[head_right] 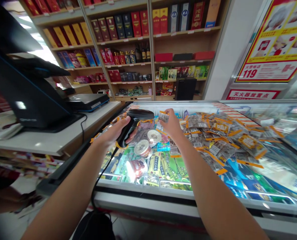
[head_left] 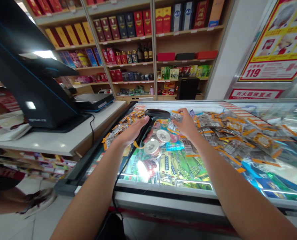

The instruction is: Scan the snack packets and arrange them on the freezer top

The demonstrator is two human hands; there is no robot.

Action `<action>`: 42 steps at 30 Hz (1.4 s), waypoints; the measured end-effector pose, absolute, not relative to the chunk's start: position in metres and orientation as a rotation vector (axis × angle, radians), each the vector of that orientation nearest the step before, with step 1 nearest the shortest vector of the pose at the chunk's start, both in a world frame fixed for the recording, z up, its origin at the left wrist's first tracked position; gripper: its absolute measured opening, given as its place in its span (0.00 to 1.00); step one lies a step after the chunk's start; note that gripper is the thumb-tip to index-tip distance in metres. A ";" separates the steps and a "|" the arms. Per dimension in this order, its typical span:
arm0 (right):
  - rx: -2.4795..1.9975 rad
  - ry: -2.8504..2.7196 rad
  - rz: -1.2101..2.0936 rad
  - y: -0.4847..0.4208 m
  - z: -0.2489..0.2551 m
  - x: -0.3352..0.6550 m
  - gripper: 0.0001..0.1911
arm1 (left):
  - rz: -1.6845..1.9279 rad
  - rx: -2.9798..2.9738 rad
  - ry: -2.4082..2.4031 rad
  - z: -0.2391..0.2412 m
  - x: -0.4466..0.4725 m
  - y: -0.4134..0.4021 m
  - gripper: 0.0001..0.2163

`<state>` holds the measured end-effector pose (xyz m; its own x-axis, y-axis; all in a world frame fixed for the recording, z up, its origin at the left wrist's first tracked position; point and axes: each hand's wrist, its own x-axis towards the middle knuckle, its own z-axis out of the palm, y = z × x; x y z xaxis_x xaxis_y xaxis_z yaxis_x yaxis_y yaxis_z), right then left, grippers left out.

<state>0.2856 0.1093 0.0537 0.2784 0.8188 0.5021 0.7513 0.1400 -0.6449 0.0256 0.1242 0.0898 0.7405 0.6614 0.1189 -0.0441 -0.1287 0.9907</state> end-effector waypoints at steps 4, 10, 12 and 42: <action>-2.032 -1.476 0.152 0.100 0.066 0.315 0.29 | 0.868 1.485 0.564 0.094 0.021 0.131 0.28; -2.341 -1.427 -0.446 0.082 0.078 0.332 0.35 | 1.112 1.174 0.617 0.101 0.014 0.146 0.25; -2.182 -1.486 -0.584 0.085 0.078 0.312 0.37 | 1.143 1.111 0.639 0.102 0.013 0.148 0.24; -1.521 -1.533 0.093 0.130 0.062 0.303 0.20 | 1.024 1.378 0.623 0.091 0.028 0.136 0.26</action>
